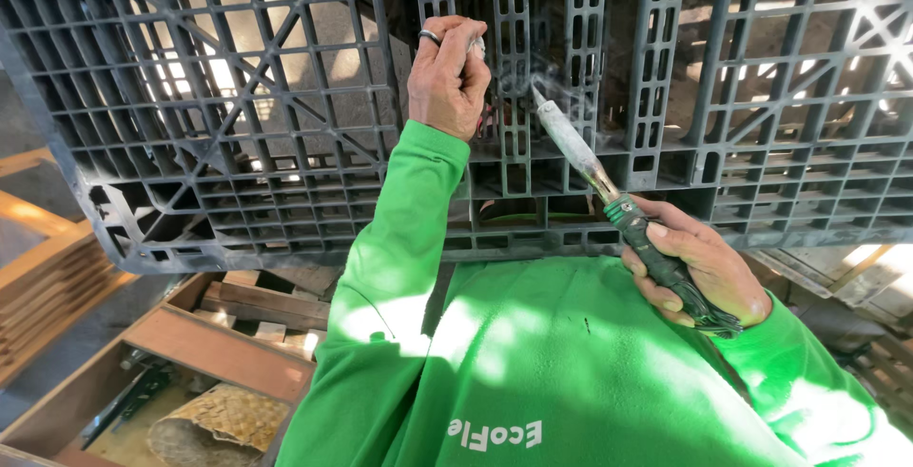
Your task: The person uses a soldering iron to melt and smooth the edges of a gray plastic crate. They repeatedly apply heat to various sections of the crate's grid structure, pressing the tool against the plastic to fuse or reshape it. The crate is repositioned several times to access different areas.
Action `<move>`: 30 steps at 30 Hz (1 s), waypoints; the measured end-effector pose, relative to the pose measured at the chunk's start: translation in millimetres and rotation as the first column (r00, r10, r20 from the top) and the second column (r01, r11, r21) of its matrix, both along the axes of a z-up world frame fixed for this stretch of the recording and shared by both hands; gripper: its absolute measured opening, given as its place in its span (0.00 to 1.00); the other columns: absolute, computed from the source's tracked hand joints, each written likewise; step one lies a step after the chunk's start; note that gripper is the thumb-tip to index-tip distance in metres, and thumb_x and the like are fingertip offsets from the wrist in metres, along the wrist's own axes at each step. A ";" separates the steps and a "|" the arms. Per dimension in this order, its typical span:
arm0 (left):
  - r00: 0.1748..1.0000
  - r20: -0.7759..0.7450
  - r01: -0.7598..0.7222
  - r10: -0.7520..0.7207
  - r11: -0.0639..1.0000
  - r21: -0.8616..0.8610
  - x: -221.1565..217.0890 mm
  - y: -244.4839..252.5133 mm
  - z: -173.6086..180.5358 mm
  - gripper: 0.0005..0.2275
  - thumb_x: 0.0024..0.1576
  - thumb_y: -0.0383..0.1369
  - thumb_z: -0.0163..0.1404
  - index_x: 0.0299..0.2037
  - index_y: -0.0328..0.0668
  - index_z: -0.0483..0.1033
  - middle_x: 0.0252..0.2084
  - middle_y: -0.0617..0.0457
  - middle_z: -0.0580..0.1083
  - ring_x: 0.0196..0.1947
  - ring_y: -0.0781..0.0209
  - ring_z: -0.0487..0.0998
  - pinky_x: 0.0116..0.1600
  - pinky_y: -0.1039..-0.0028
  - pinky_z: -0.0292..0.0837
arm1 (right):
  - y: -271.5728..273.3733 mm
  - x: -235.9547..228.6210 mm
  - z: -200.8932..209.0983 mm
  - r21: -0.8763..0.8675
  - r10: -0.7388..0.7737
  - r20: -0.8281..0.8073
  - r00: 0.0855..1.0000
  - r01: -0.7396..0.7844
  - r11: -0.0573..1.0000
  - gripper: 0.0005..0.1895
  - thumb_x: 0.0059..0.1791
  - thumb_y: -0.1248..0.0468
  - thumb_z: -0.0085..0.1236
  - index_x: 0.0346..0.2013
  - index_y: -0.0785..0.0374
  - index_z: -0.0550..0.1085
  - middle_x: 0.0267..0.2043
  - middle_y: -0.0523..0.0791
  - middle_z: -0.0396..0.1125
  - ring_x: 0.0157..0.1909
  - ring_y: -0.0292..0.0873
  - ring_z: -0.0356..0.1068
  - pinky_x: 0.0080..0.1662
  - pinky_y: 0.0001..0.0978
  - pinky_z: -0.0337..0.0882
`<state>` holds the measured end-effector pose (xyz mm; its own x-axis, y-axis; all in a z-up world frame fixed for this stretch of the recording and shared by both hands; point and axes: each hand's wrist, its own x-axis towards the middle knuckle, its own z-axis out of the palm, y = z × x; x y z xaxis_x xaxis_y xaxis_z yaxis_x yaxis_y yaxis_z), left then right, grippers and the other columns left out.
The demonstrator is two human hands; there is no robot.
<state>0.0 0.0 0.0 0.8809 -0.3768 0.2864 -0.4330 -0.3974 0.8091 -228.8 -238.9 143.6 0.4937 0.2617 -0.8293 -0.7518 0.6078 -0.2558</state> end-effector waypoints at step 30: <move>0.948 -0.215 -0.247 0.234 0.968 -0.040 -90.7 2.1 20.7 0.13 0.59 0.15 0.49 0.51 0.33 0.77 0.53 0.47 0.70 0.38 0.65 0.75 0.39 0.78 0.75 | -18.7 -2.0 -24.0 0.336 -0.118 0.053 0.992 0.093 0.937 0.26 0.60 0.59 0.40 0.73 0.58 0.54 0.38 0.51 0.62 0.21 0.37 0.60 0.17 0.25 0.62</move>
<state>-90.7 2.1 20.7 0.9856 -0.1331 0.1046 -0.1511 -0.4124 0.8984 -230.8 -257.6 119.6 0.5878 0.4594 -0.6660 -0.6661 0.7420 -0.0761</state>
